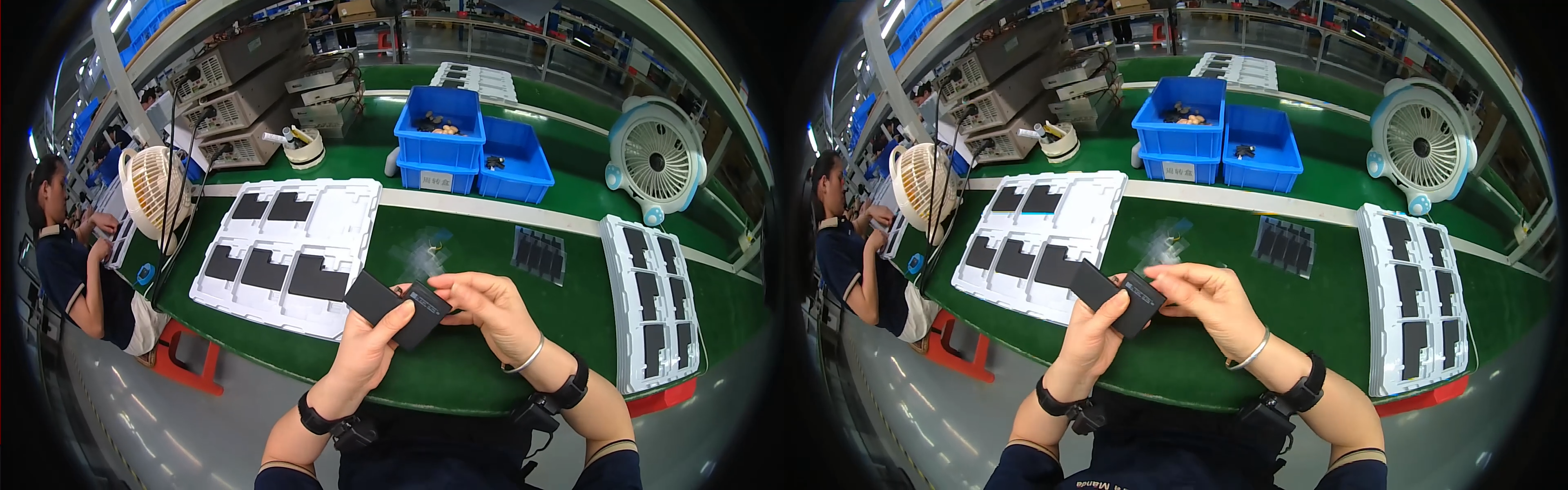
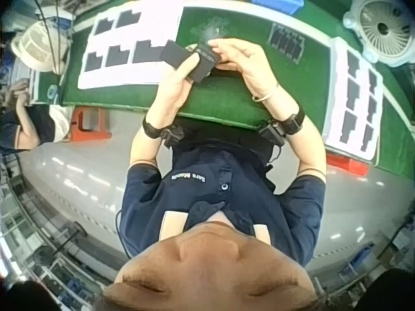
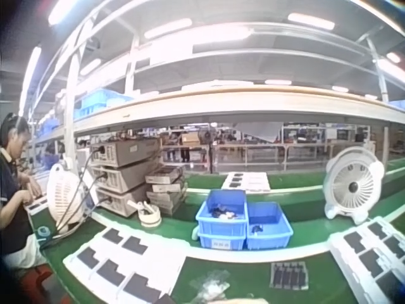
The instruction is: The person is assembling electronic components, specifically placing small parts into trays and attaching labels or films to electronic devices.
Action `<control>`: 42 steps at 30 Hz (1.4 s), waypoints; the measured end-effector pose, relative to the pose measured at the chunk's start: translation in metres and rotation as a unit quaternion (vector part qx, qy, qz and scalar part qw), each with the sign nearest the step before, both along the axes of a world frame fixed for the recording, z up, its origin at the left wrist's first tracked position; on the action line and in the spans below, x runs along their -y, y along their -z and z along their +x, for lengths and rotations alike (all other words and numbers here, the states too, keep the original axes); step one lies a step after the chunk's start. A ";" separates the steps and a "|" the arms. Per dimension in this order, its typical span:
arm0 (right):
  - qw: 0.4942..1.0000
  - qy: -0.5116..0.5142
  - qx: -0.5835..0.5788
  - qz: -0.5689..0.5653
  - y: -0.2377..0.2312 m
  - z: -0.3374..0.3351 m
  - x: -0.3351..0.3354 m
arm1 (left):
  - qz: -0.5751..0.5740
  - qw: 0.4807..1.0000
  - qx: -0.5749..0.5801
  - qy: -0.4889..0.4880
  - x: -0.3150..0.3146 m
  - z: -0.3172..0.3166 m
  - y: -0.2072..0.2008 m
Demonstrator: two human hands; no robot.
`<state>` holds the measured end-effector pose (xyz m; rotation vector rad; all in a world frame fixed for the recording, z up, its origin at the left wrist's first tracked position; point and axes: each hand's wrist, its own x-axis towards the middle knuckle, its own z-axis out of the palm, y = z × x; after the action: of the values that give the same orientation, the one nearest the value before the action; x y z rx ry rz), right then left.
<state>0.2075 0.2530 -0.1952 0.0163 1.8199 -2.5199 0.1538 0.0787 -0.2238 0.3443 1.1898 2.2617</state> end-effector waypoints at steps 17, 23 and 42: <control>0.981 -0.071 -0.109 0.141 0.008 -0.005 0.006 | -0.024 0.996 -0.076 -0.051 0.000 -0.001 -0.001; 0.997 -0.074 0.031 -0.013 0.007 -0.001 -0.003 | -0.004 0.996 -0.010 -0.094 -0.006 -0.002 0.000; 1.000 -0.002 0.009 -0.028 0.034 -0.009 0.001 | 0.000 0.998 -0.028 -0.055 -0.005 -0.002 0.001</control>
<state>0.1980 0.2515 -0.2290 0.0326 1.7404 -2.5582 0.1521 0.0839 -0.2248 0.3530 1.2664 2.3592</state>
